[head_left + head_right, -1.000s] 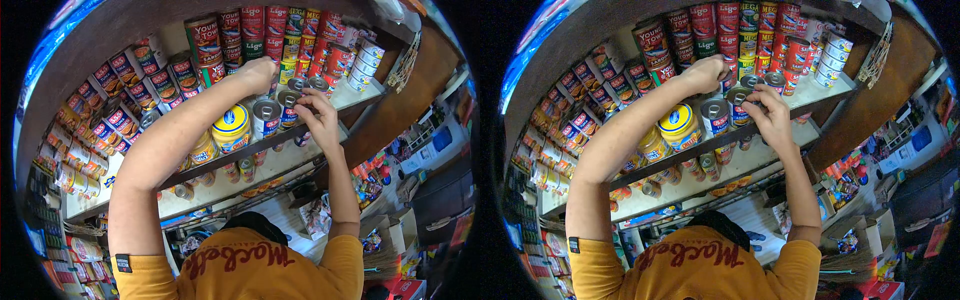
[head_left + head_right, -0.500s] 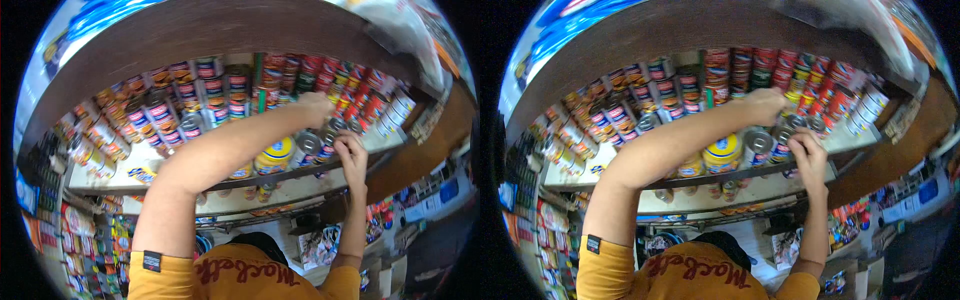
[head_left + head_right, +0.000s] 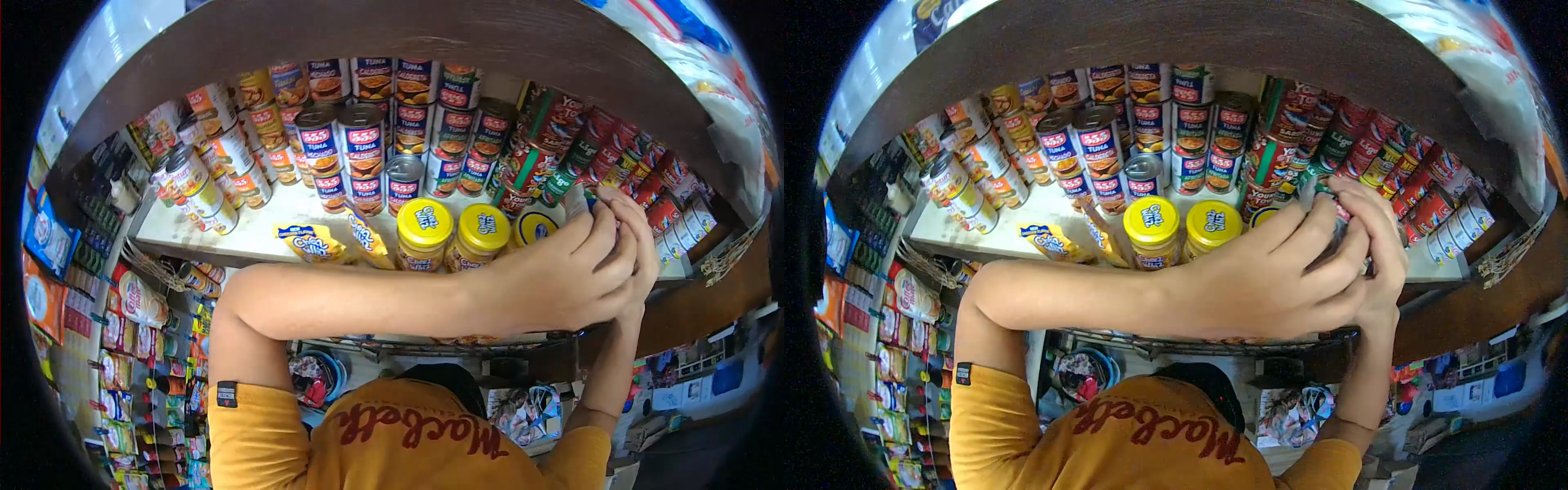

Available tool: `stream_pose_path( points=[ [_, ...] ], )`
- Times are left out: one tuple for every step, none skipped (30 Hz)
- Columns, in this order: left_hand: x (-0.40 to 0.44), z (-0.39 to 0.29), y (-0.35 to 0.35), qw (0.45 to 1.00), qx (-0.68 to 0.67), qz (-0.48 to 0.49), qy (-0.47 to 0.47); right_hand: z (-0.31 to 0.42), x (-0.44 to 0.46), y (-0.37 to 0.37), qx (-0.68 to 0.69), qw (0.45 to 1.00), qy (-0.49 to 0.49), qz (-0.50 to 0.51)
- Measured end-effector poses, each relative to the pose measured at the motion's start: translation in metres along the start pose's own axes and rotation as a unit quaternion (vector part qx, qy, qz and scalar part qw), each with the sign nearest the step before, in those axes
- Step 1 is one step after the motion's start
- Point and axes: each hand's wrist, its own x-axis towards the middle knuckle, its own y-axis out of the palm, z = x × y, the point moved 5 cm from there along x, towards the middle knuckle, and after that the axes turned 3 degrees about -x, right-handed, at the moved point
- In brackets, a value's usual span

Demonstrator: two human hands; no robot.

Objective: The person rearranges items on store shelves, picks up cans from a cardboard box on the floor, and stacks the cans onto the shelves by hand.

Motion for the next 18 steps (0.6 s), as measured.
stream_pose_path(
  points=[
    [-0.007, 0.001, -0.010, 1.000, -0.003, -0.002, 0.000, 0.011, 0.004, 0.008, 0.019, 1.000, -0.016, -0.001],
    [-0.013, 0.004, -0.018, 1.000, -0.006, 0.010, -0.017, 0.020, 0.009, 0.014, 0.038, 0.999, -0.034, -0.005],
    [-0.019, 0.007, -0.026, 0.999, -0.007, 0.021, -0.031, 0.026, 0.014, 0.021, 0.033, 0.997, -0.067, 0.011],
    [-0.025, 0.012, -0.032, 0.998, -0.010, 0.033, -0.046, 0.034, 0.021, 0.029, 0.048, 0.995, -0.076, 0.030],
    [-0.031, 0.018, -0.039, 0.997, 0.000, 0.041, -0.064, 0.038, 0.029, 0.036, 0.043, 0.993, -0.078, 0.074],
    [-0.038, 0.024, -0.045, 0.995, 0.010, 0.049, -0.083, 0.041, 0.038, 0.042, 0.038, 0.989, -0.079, 0.117],
    [-0.043, 0.031, -0.052, 0.992, 0.011, 0.062, -0.109, 0.037, 0.047, 0.046, 0.076, 0.986, -0.023, 0.146],
    [-0.049, 0.039, -0.061, 0.988, 0.010, 0.074, -0.134, 0.033, 0.055, 0.052, 0.114, 0.978, 0.034, 0.173],
    [-0.055, 0.046, -0.072, 0.985, 0.004, 0.088, -0.149, 0.028, 0.067, 0.057, 0.195, 0.962, 0.111, 0.153],
    [-0.062, 0.053, -0.085, 0.986, 0.012, 0.063, -0.155, 0.010, 0.074, 0.067, 0.221, 0.952, 0.164, 0.134],
    [-0.068, 0.060, -0.097, 0.986, 0.019, 0.039, -0.161, -0.003, 0.084, 0.080, 0.238, 0.933, 0.226, 0.146],
    [-0.073, 0.067, -0.110, 0.987, 0.055, 0.050, -0.145, -0.013, 0.096, 0.091, 0.111, 0.947, 0.234, 0.190],
    [-0.082, 0.074, -0.120, 0.981, 0.088, 0.056, -0.164, -0.023, 0.108, 0.108, 0.066, 0.960, 0.175, 0.207],
    [-0.088, 0.080, -0.132, 0.975, 0.077, 0.044, -0.204, -0.008, 0.125, 0.117, -0.086, 0.970, 0.111, 0.199],
    [-0.093, 0.086, -0.143, 0.967, 0.088, 0.055, -0.234, -0.014, 0.134, 0.128, -0.072, 0.982, 0.092, 0.149],
    [-0.100, 0.090, -0.152, 0.969, 0.066, 0.023, -0.237, -0.022, 0.141, 0.140, -0.074, 0.989, 0.053, 0.113],
    [-0.107, 0.093, -0.160, 0.971, 0.084, 0.015, -0.225, -0.029, 0.144, 0.150, -0.076, 0.994, 0.010, 0.075],
    [-0.116, 0.097, -0.164, 0.969, 0.064, -0.007, -0.238, -0.035, 0.144, 0.155, -0.096, 0.995, 0.020, 0.023]
  ],
)
